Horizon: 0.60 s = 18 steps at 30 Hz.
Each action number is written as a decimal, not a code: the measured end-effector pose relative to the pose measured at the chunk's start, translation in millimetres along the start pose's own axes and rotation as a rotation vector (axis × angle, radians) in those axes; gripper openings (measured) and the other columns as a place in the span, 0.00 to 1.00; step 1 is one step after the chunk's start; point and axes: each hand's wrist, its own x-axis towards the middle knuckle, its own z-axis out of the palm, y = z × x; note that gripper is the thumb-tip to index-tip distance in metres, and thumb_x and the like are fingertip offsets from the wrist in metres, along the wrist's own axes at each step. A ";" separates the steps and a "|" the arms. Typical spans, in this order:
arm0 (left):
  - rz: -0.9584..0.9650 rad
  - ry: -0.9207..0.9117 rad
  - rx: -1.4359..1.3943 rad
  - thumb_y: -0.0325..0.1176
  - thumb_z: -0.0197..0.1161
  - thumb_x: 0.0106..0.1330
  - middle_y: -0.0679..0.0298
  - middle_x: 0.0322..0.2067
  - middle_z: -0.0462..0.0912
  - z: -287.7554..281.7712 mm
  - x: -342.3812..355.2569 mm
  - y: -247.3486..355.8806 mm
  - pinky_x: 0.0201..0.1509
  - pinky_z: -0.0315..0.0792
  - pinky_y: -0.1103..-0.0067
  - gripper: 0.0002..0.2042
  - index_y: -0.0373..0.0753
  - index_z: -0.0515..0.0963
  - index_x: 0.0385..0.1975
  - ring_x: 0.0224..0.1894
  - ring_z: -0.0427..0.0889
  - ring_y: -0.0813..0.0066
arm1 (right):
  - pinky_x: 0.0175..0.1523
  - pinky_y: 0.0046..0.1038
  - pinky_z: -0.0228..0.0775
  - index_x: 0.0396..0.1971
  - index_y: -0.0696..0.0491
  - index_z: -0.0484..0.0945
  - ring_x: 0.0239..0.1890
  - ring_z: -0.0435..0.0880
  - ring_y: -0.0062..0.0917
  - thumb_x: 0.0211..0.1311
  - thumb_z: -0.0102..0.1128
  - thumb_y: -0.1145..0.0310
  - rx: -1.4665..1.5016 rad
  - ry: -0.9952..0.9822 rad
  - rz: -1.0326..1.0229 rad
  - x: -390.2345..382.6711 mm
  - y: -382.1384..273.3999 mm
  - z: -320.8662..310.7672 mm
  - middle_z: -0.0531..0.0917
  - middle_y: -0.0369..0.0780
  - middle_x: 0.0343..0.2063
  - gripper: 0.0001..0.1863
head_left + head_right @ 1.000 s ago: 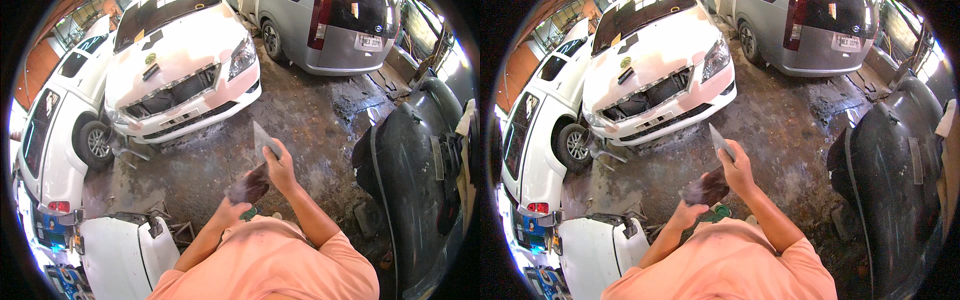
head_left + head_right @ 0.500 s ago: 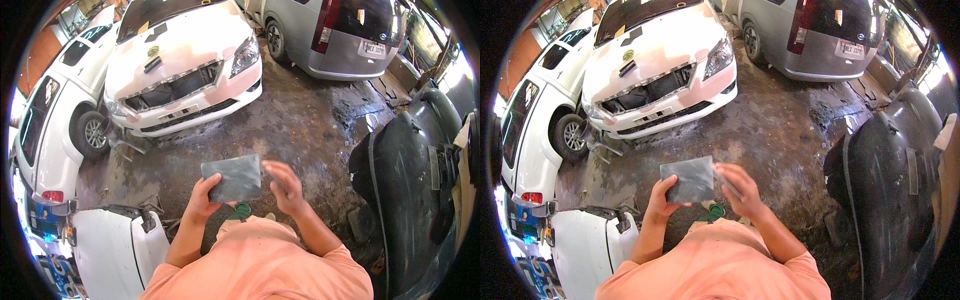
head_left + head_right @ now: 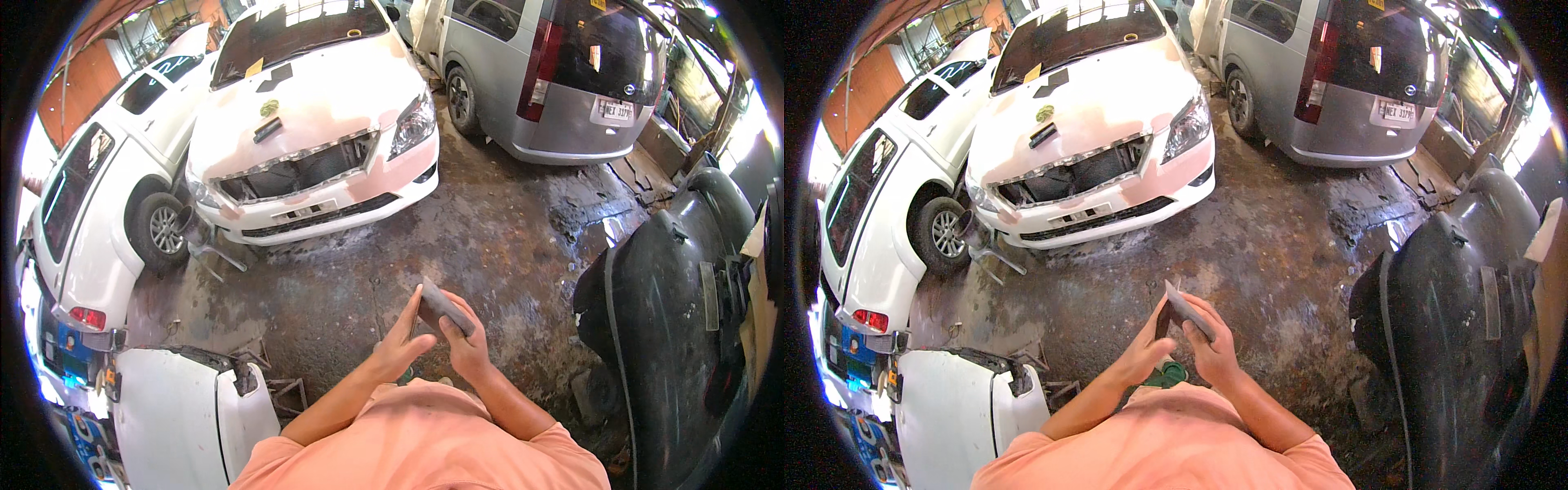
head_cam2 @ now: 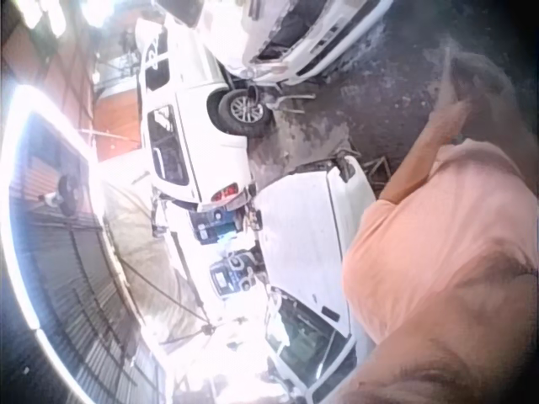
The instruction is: The person sands the hood of a white car using sandpaper and a sanding block, moving around to reach different sections of the car hood.
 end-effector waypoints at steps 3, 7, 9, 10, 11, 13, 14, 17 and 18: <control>-0.221 -0.074 0.035 0.35 0.57 0.73 0.56 0.58 0.73 -1.9 1.9 14.5 0.65 0.68 0.71 0.28 0.37 0.59 0.70 0.59 0.74 0.64 | 0.61 0.39 0.74 0.54 0.56 0.80 0.56 0.82 0.41 0.61 0.64 0.74 -0.178 -0.254 -0.331 8.1 -40.3 -2.7 0.83 0.45 0.53 0.20; -0.185 -0.011 0.161 0.22 0.58 0.68 0.56 0.61 0.73 5.9 -5.2 4.1 0.69 0.63 0.74 0.30 0.37 0.60 0.70 0.63 0.70 0.68 | 0.57 0.41 0.77 0.53 0.58 0.81 0.54 0.83 0.43 0.53 0.67 0.76 -0.359 -0.098 -0.380 15.4 -21.1 -5.2 0.84 0.47 0.51 0.24; -0.207 -0.021 0.108 0.17 0.58 0.65 0.56 0.61 0.74 9.0 -2.3 5.9 0.69 0.62 0.75 0.31 0.37 0.61 0.70 0.63 0.70 0.70 | 0.56 0.40 0.77 0.53 0.57 0.81 0.52 0.83 0.43 0.54 0.65 0.80 -0.401 -0.016 -0.226 19.1 -4.7 -12.6 0.84 0.48 0.51 0.23; -0.242 -0.033 0.053 0.15 0.58 0.63 0.56 0.60 0.75 5.2 -0.6 6.2 0.68 0.63 0.75 0.33 0.38 0.61 0.70 0.62 0.71 0.71 | 0.57 0.39 0.77 0.53 0.57 0.81 0.53 0.83 0.43 0.54 0.65 0.80 -0.422 -0.028 -0.202 17.4 -3.8 -10.2 0.83 0.48 0.52 0.23; -0.069 -0.117 0.400 0.15 0.57 0.64 0.58 0.58 0.77 -9.1 -2.2 0.7 0.67 0.64 0.74 0.31 0.37 0.62 0.69 0.61 0.72 0.72 | 0.58 0.38 0.77 0.53 0.57 0.81 0.54 0.83 0.43 0.53 0.65 0.79 -0.362 -0.151 -0.293 8.2 -21.9 -2.2 0.83 0.48 0.53 0.23; 0.152 -0.188 0.580 0.16 0.58 0.63 0.62 0.56 0.78 -23.9 -5.0 -26.0 0.63 0.68 0.73 0.29 0.36 0.65 0.67 0.57 0.74 0.72 | 0.59 0.39 0.77 0.54 0.57 0.81 0.54 0.83 0.43 0.52 0.65 0.79 -0.393 -0.198 -0.370 3.6 -31.3 3.1 0.82 0.48 0.53 0.25; -0.037 -0.095 0.375 0.16 0.57 0.63 0.63 0.54 0.78 -12.1 -2.0 -16.3 0.61 0.69 0.73 0.27 0.35 0.67 0.65 0.55 0.75 0.72 | 0.58 0.39 0.77 0.54 0.57 0.80 0.53 0.83 0.44 0.52 0.64 0.79 -0.421 -0.137 -0.354 5.5 -15.8 3.0 0.82 0.48 0.53 0.25; -0.237 0.019 -0.048 0.16 0.57 0.64 0.64 0.52 0.78 -5.0 -9.1 -16.4 0.58 0.71 0.75 0.27 0.36 0.67 0.65 0.53 0.75 0.74 | 0.58 0.39 0.77 0.55 0.55 0.80 0.53 0.82 0.46 0.54 0.62 0.81 -0.410 0.007 -0.112 15.5 1.4 0.4 0.83 0.48 0.51 0.24; -0.221 -0.026 0.062 0.17 0.56 0.65 0.64 0.53 0.78 -11.4 -12.4 -17.6 0.58 0.71 0.75 0.27 0.36 0.66 0.66 0.53 0.75 0.75 | 0.58 0.39 0.77 0.54 0.55 0.80 0.53 0.82 0.46 0.55 0.61 0.81 -0.418 -0.020 -0.114 9.6 -1.9 4.4 0.83 0.48 0.51 0.24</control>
